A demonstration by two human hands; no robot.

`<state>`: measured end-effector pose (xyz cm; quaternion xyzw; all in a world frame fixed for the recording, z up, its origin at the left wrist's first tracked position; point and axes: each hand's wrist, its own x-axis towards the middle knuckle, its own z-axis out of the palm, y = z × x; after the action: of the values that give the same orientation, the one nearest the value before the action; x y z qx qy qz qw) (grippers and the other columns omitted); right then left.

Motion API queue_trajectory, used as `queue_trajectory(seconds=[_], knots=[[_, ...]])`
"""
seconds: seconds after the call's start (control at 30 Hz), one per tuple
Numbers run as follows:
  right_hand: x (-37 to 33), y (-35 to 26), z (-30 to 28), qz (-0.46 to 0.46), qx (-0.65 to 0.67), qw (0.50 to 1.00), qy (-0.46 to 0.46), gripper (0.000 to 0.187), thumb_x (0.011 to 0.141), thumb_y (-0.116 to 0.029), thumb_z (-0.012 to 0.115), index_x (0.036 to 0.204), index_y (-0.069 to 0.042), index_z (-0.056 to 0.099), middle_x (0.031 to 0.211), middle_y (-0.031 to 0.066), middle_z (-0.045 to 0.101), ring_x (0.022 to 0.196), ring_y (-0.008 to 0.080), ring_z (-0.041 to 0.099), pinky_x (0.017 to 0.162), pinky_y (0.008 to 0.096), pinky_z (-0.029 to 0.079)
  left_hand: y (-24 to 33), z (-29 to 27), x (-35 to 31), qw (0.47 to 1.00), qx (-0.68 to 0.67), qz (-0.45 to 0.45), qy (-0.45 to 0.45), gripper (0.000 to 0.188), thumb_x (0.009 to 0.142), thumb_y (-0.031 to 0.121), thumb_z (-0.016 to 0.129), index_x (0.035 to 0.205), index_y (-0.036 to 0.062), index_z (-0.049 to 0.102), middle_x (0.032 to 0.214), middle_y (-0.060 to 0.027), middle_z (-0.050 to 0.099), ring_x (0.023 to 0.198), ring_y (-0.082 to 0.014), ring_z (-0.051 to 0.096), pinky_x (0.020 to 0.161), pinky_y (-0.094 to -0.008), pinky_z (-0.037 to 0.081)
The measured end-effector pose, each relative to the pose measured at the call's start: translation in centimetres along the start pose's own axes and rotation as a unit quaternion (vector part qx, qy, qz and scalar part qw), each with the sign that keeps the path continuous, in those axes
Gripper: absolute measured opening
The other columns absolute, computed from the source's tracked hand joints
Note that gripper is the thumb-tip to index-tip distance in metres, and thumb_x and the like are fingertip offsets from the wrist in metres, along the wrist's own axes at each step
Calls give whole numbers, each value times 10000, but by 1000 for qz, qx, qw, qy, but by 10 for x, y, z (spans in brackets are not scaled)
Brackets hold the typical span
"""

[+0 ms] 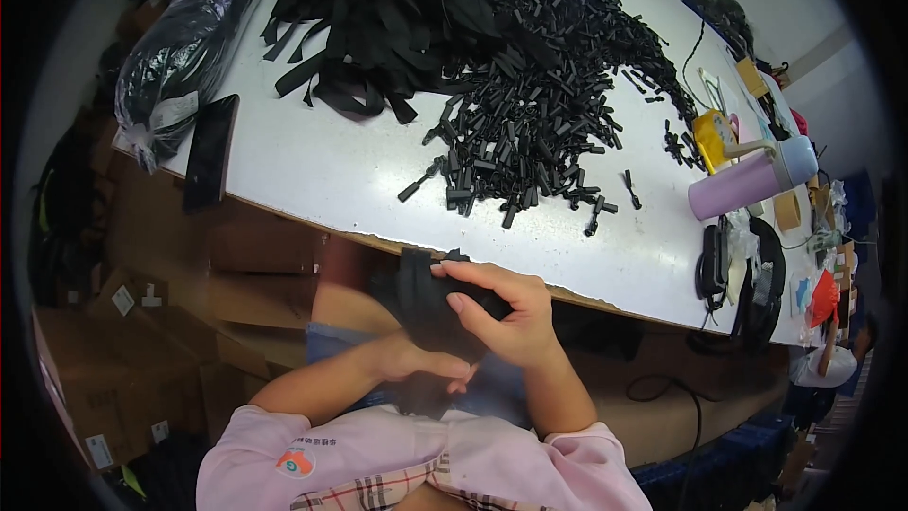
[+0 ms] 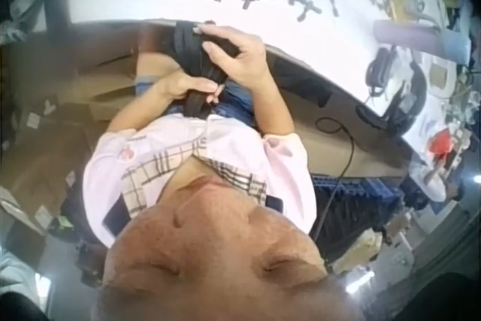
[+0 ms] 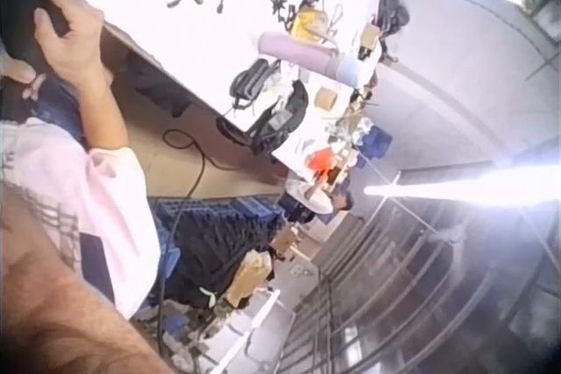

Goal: Assembling small plastic components onto black zipper strips.

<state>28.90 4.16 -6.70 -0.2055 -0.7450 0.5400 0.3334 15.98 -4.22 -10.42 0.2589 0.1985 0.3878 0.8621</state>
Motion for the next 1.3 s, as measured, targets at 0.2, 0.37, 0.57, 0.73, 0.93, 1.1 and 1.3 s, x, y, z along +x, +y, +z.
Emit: queue_trajectory(seconds=[0.2,0.37,0.57,0.73,0.93,1.1,1.3], knots=[[-3,-1,14,99,286,931,205,662,699,-30,614,1258,-1,261,980,174,557,804,170,578,692,269,484,4,3,0,987,90,38,130,142,811,154,518,790,14,519,713,-45,526,619,-119,520,552,-244,436],[-11,-9,6,225,230,946,41,595,742,-26,583,1248,10,271,945,109,535,496,77,524,317,180,377,7,2,6,984,141,40,105,80,801,51,519,871,13,515,717,-61,536,612,-121,538,591,-221,464],[-10,0,8,107,260,958,61,418,790,-69,540,1168,34,395,980,88,540,697,64,530,509,189,449,10,-4,-2,982,115,38,143,134,768,98,572,841,9,503,639,-52,515,530,-111,500,537,-236,450],[-15,5,2,171,275,941,102,303,866,-166,432,1092,30,481,966,66,570,757,82,530,595,189,446,13,-3,-4,983,119,41,132,191,749,200,611,797,35,530,625,-22,512,514,-82,483,479,-217,416],[-12,6,1,76,59,990,107,282,880,-171,397,1024,33,529,868,78,597,688,99,556,581,186,443,17,3,-7,943,273,20,191,192,801,207,535,832,18,528,701,-36,538,619,-91,515,574,-222,433],[-16,-23,-7,58,161,965,197,289,875,-162,395,954,60,562,735,110,598,624,137,569,554,217,442,23,-9,-9,915,147,235,292,263,808,215,518,916,-24,515,820,-105,573,731,-160,564,677,-260,452],[-5,-39,-18,-78,280,938,-186,274,790,-175,506,914,55,589,681,146,563,566,215,521,552,307,406,33,-23,-21,863,287,113,401,398,758,327,591,955,-7,503,796,-39,531,656,-93,511,617,-212,413]])
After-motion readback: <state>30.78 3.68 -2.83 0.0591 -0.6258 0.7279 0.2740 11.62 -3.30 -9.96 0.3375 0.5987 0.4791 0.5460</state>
